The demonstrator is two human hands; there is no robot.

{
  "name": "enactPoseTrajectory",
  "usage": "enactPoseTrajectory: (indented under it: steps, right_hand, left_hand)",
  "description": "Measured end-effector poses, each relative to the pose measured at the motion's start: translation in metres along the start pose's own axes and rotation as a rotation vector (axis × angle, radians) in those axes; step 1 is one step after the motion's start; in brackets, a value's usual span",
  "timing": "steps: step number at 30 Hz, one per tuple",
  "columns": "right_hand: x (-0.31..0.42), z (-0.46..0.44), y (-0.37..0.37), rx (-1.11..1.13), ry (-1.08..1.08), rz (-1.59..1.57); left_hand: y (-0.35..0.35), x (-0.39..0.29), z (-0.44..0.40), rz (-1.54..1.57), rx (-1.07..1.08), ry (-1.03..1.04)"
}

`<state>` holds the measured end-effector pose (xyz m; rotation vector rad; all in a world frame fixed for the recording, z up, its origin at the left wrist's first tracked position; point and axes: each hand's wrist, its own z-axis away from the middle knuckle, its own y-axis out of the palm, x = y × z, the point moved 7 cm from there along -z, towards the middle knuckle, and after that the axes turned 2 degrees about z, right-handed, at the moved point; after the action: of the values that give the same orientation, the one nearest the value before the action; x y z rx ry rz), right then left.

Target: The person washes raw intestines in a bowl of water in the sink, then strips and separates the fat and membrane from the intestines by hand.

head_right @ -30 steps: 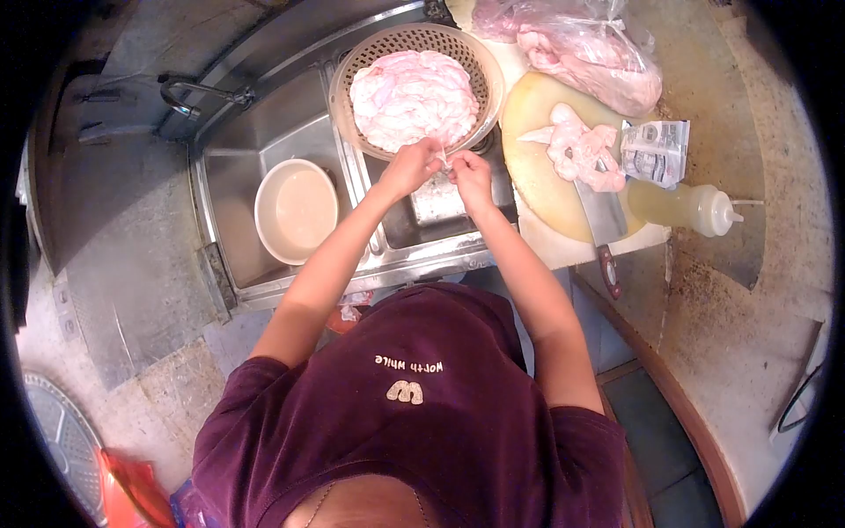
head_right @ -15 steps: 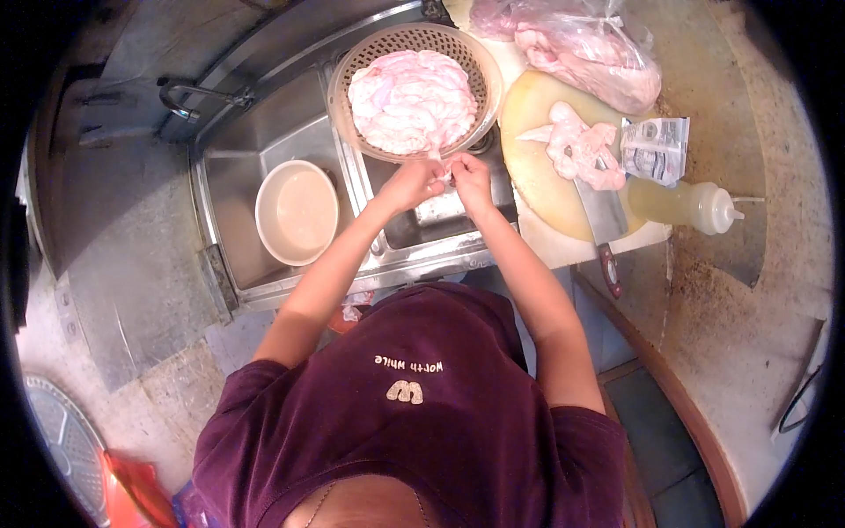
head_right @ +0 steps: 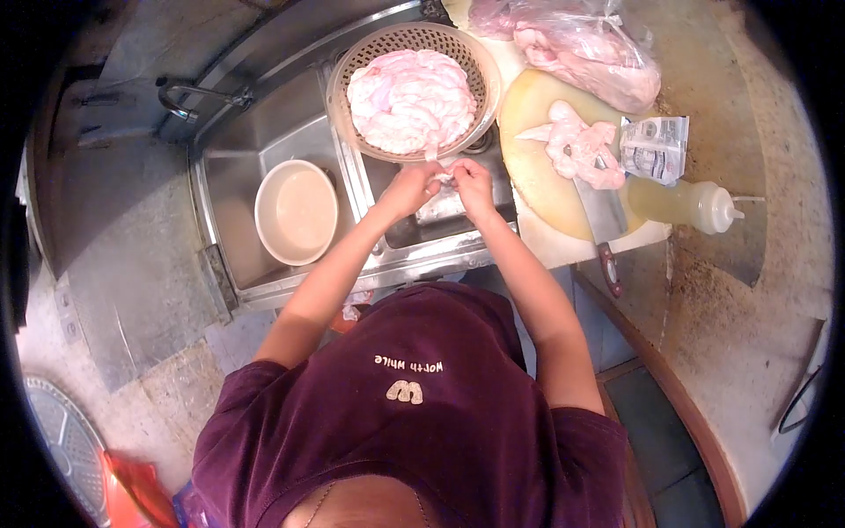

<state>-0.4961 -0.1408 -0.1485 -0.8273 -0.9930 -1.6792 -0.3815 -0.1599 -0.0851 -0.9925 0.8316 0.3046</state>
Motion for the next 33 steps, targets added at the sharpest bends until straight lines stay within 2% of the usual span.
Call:
enactPoseTrajectory:
  steps: [2,7,16,19,22,25,28,31,33]
  right_hand:
    - [0.000,-0.001,0.000,-0.004,0.006,0.020]
    - [0.002,-0.004,0.009,-0.008,0.003,0.029]
    - [0.008,-0.004,0.015,-0.013,0.010,0.061]
    - [0.009,-0.004,0.017,-0.021,-0.009,0.048]
    - [0.008,-0.005,0.021,0.005,-0.007,0.028]
    - [0.006,-0.004,0.021,0.011,-0.013,0.025]
    - [0.006,-0.003,0.017,0.021,-0.043,0.023]
    - [0.002,0.000,0.011,0.017,-0.033,0.011]
    - [-0.001,0.003,0.008,0.028,-0.027,0.027]
  left_hand:
    - [-0.013,-0.003,0.002,0.046,-0.114,-0.067]
    - [-0.030,-0.006,-0.006,-0.014,-0.316,0.023]
    - [-0.021,0.011,-0.026,-0.074,-0.103,-0.054]
    - [-0.027,0.008,-0.023,-0.072,-0.189,-0.005]
    - [-0.032,0.007,-0.021,-0.145,-0.163,-0.077]
    - [-0.031,0.001,-0.015,-0.042,-0.107,-0.125]
    - [-0.010,-0.002,-0.005,0.160,0.023,0.065]
    - [0.007,0.011,0.000,0.049,0.155,-0.007]
    - [0.013,0.013,-0.001,-0.058,0.237,0.023]
